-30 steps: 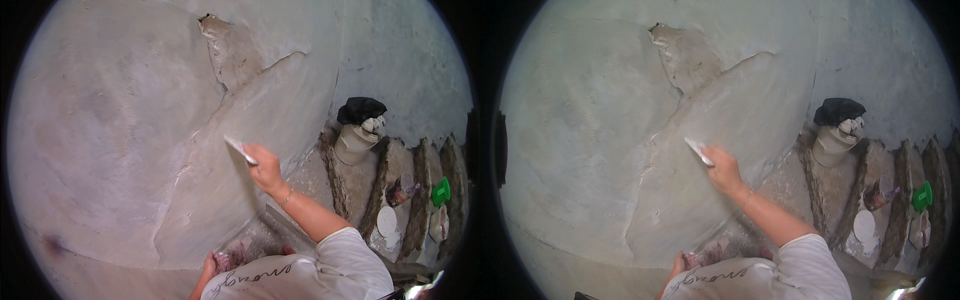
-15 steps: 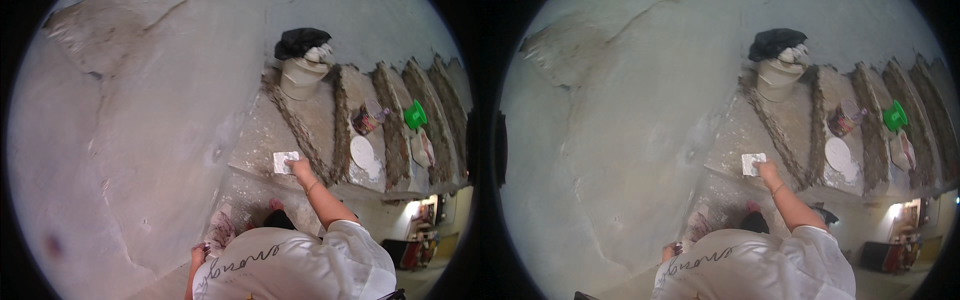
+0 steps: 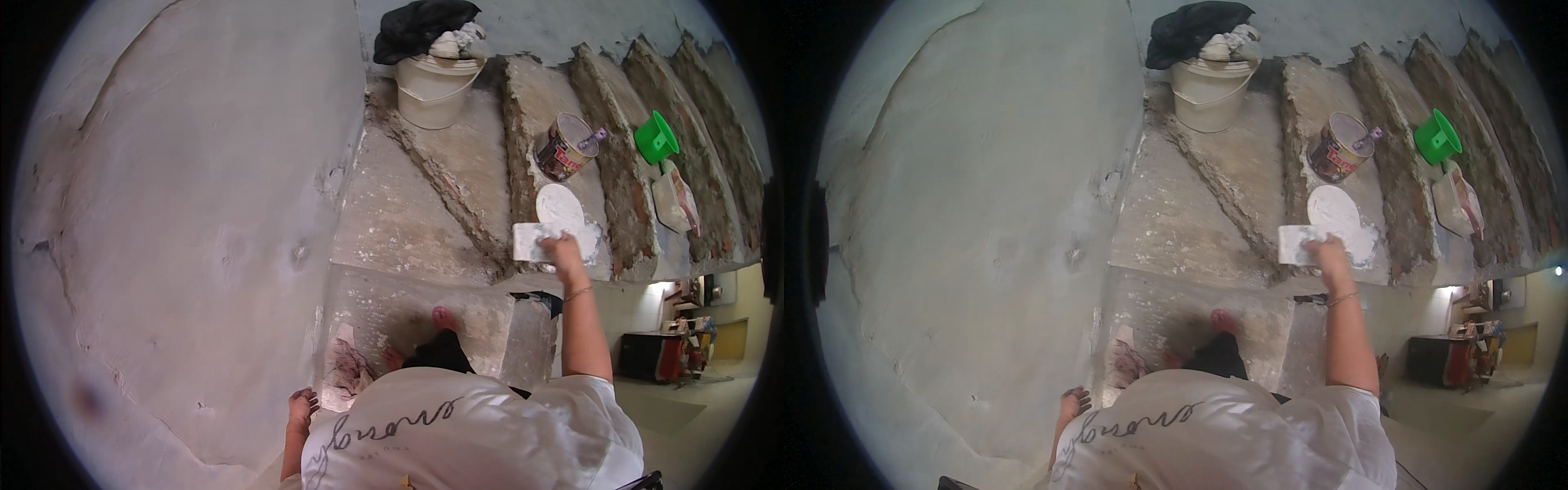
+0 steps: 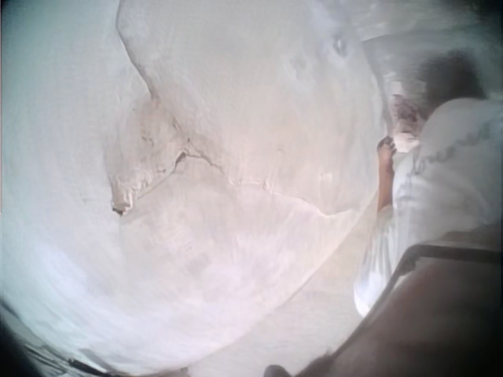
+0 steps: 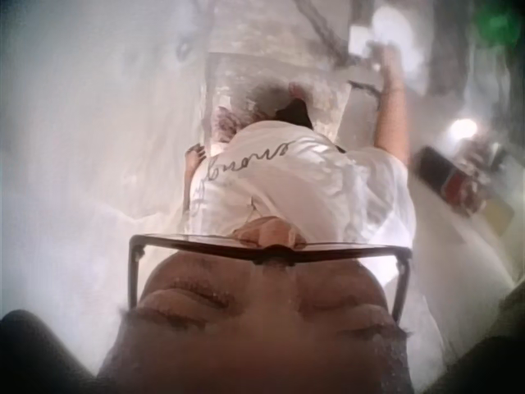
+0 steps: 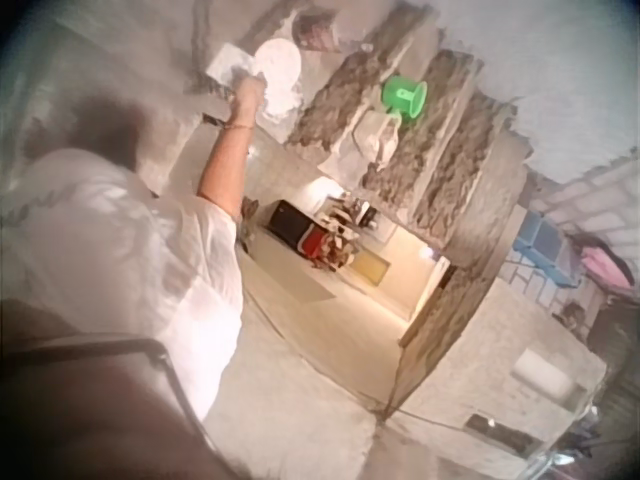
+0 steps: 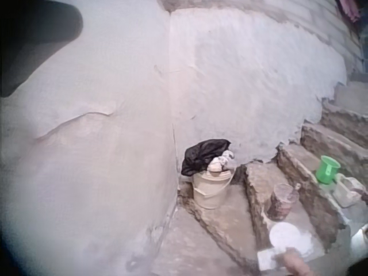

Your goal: The person repairs a hole in a wall by applying white plaster from a container onto a putty knife and then spreading it over the hole and surrounding area, eventually smoothing it with their fingers.

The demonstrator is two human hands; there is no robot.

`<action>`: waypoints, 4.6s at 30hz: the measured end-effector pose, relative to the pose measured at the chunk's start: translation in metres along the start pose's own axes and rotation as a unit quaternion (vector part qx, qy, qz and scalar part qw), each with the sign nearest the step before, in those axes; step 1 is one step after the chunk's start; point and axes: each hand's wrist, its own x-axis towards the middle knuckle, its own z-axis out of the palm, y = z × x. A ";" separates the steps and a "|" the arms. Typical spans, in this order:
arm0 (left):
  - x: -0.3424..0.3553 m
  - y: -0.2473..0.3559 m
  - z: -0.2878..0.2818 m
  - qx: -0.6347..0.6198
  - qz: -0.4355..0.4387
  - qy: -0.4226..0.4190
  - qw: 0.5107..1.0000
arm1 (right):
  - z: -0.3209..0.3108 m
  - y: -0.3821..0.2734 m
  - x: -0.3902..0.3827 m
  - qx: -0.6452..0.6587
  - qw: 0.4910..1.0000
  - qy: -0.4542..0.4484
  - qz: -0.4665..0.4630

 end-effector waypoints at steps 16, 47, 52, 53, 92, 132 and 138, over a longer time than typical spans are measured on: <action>-0.014 -0.007 0.056 0.103 -0.037 -0.003 0.994 | -0.165 0.032 0.094 0.007 0.986 0.114 0.119; -0.044 0.093 0.196 0.169 0.086 -0.109 0.976 | -0.159 0.054 0.127 0.026 0.987 0.116 0.109; -0.028 0.079 0.184 0.180 0.060 -0.112 0.975 | -0.168 0.071 0.137 0.040 0.990 0.105 0.087; -0.027 0.079 0.184 0.181 0.057 -0.107 0.976 | -0.168 0.071 0.137 0.036 0.990 0.103 0.085; -0.039 0.110 0.232 0.171 0.106 -0.125 0.971 | -0.072 0.015 0.124 -0.610 0.778 -0.031 -0.144; -0.034 0.111 0.229 0.127 0.114 -0.128 0.977 | -0.044 0.023 0.133 -0.579 0.782 -0.052 -0.224; -0.033 0.110 0.225 0.128 0.120 -0.114 0.978 | -0.077 0.006 0.145 -0.417 0.903 -0.013 -0.102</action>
